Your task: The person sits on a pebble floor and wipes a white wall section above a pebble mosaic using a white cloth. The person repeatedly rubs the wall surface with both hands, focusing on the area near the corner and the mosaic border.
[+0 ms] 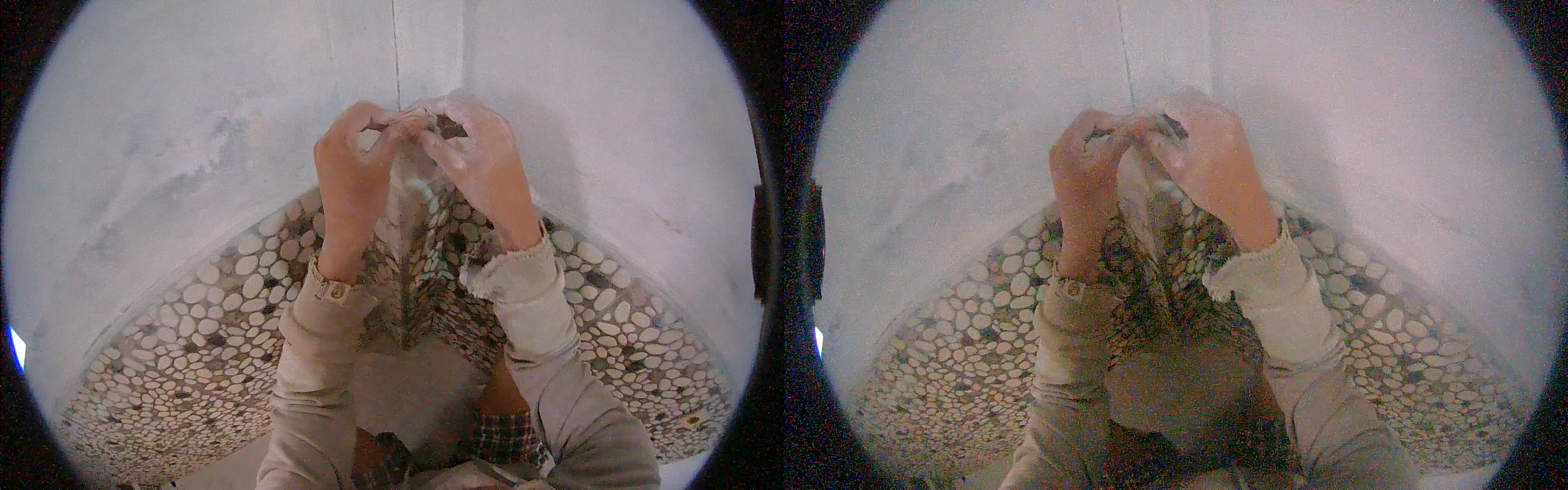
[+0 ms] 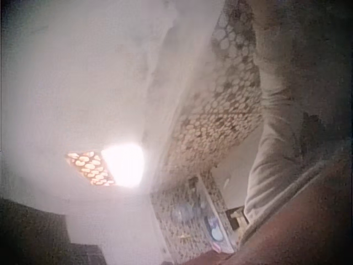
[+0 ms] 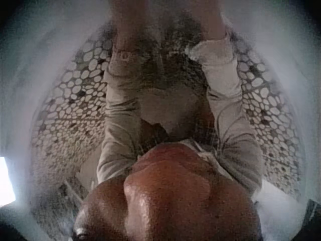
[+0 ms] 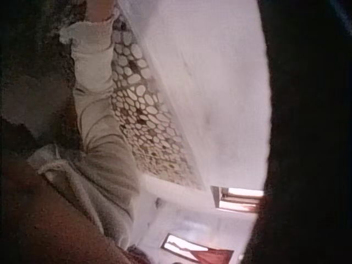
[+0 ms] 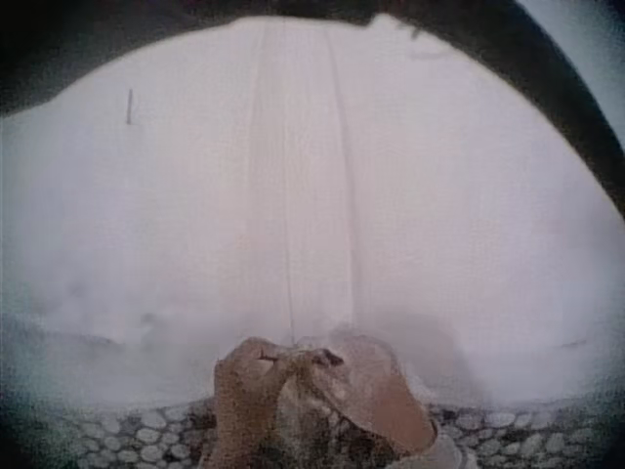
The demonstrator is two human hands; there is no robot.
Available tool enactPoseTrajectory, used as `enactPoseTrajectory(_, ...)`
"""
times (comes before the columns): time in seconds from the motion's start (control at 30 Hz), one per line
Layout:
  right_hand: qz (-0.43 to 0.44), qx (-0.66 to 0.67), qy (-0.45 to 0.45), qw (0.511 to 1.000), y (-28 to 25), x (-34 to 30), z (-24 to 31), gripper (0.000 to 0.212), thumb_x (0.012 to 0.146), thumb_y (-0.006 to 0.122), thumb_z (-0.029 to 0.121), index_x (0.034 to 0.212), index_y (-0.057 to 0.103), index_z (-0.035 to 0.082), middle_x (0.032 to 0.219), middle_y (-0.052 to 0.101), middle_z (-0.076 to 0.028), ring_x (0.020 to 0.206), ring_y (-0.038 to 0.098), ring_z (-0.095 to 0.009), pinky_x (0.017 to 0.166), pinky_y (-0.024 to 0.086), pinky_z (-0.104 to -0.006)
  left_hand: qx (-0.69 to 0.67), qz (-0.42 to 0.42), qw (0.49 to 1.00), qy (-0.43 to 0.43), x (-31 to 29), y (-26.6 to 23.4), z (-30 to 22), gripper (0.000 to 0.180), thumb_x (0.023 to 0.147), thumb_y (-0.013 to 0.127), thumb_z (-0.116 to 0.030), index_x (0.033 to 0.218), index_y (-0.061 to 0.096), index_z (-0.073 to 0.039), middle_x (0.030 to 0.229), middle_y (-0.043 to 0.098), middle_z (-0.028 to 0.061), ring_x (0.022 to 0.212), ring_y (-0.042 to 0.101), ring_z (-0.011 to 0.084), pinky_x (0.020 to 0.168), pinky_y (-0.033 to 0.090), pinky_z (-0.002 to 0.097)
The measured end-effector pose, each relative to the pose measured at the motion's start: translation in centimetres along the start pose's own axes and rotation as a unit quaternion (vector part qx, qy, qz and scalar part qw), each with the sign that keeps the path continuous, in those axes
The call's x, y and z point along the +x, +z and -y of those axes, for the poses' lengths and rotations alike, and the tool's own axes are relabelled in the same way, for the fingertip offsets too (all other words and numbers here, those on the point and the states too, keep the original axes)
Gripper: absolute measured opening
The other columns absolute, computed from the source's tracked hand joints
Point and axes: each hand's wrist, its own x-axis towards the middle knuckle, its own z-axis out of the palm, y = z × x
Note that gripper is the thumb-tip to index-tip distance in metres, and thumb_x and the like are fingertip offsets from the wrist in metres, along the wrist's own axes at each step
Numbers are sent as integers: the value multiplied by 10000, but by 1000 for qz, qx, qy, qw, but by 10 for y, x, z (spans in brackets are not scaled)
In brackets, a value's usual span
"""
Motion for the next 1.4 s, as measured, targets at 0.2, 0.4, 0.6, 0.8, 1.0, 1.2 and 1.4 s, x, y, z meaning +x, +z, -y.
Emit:
enactPoseTrajectory(0.2,-186,-269,-17,945,10,4,-20,252,833,690,223,970,678,13,824,688,-150,746,660,-302,723,502,-400,95,-136,977,132,-6,28,41,569,776,767,-274,1227,547,-7,1259,515,184,1203,451,356,991,373,428)
enactPoseTrajectory(0.4,-175,-332,-20,927,7,40,-48,206,836,666,224,912,655,33,713,648,-130,641,623,-316,621,480,-425,23,-95,985,146,-11,50,71,787,763,766,-235,1405,357,-32,1401,343,226,1292,347,414,1069,299,484)
enactPoseTrajectory(0.6,-209,-385,-114,892,4,54,-55,209,867,611,226,762,603,45,618,581,-158,524,559,-359,524,453,-467,16,-72,992,106,-12,45,65,793,744,771,-214,1404,369,-35,1415,342,230,1307,331,417,1082,282,498)
enactPoseTrajectory(0.8,-149,-498,-198,831,0,49,-55,200,853,652,234,851,647,34,746,637,-122,688,603,-304,672,425,-409,14,-69,991,116,-15,40,76,767,739,766,-223,1392,403,-53,1418,358,216,1317,329,404,1086,280,496)
enactPoseTrajectory(1.0,-149,-507,-203,824,-16,83,-69,174,847,634,205,858,643,32,752,642,-147,703,619,-330,645,441,-414,-15,-88,989,116,-14,46,73,746,736,761,-217,1383,423,-62,1416,372,196,1306,341,393,1084,271,498)
enactPoseTrajectory(1.2,-147,-465,-234,841,-15,88,-63,103,840,596,120,848,604,17,671,613,-188,567,583,-377,526,471,-442,12,-86,989,123,-15,45,74,752,762,762,-235,1394,398,-50,1425,371,193,1327,339,379,1114,270,465)
enactPoseTrajectory(1.4,-108,-413,-162,890,-2,74,-60,75,827,582,86,812,552,18,701,619,-197,634,612,-387,546,485,-436,12,-94,986,138,-14,46,78,750,727,760,-210,1382,420,-74,1395,391,195,1299,352,384,1076,278,493)
